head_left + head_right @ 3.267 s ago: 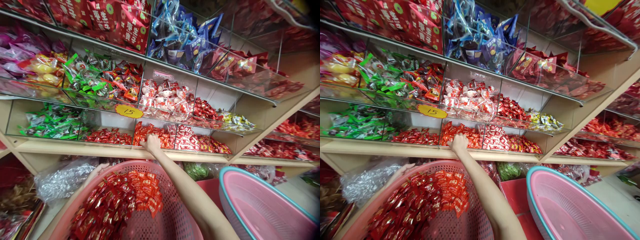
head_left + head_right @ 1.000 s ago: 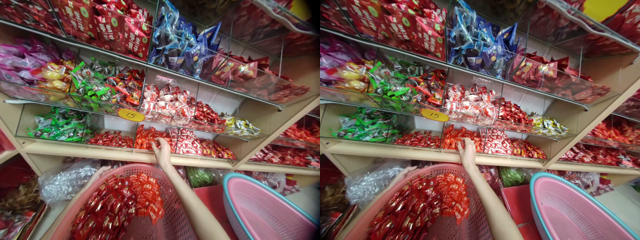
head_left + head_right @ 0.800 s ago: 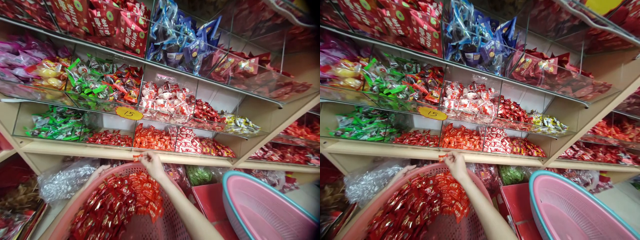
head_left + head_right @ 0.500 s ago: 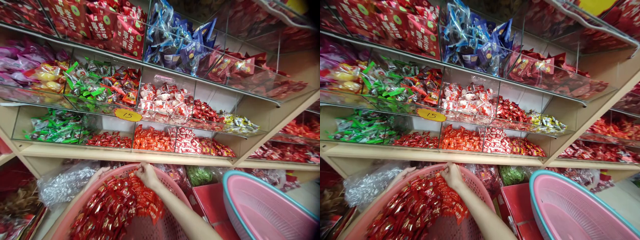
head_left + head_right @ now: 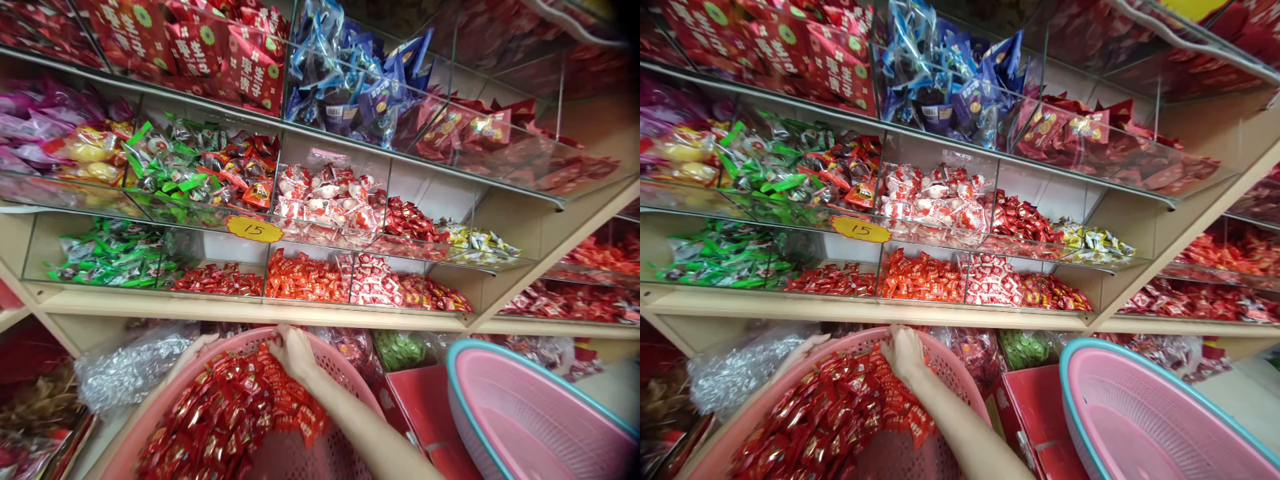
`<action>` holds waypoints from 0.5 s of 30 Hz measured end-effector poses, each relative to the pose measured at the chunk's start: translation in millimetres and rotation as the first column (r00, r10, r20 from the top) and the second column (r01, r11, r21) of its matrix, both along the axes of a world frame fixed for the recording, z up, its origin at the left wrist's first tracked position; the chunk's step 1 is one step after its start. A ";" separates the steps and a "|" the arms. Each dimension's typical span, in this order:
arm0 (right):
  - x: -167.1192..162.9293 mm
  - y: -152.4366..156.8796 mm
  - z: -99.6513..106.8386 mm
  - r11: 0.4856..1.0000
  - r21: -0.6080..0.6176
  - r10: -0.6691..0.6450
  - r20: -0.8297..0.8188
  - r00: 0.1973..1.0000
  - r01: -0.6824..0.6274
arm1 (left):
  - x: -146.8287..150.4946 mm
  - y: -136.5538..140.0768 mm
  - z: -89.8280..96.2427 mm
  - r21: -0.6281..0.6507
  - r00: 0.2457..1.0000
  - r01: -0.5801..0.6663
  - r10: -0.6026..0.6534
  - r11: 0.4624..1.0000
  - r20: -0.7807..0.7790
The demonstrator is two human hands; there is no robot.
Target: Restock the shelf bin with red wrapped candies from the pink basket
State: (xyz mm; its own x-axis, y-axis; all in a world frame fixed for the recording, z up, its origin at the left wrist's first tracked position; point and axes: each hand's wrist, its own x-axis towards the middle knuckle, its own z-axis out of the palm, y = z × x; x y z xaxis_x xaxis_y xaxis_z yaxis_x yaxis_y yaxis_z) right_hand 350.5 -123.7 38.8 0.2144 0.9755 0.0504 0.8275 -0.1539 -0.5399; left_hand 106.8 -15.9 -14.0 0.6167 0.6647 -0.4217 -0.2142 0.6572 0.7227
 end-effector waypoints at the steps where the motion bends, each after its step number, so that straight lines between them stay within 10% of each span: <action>1: 0.2 -0.3 0.5 1.000 0.002 0.030 0.014 0.999 -0.030 | 0.7 -1.1 1.9 -0.006 1.000 0.002 -0.002 1.000 -0.003; 15: 4.6 4.0 0.5 0.965 0.127 0.212 0.145 0.966 -0.231 | 0.4 6.7 -8.2 -0.039 1.000 0.014 -0.013 0.999 0.013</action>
State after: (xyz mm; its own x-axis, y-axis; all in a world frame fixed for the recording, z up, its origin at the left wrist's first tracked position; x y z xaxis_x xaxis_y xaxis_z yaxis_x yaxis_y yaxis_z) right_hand 355.0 -119.7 39.3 -0.0235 0.9785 0.2048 0.8963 0.1114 -0.4292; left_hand 107.2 -9.2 -22.2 0.6311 0.6393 -0.4393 -0.2142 0.6879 0.6935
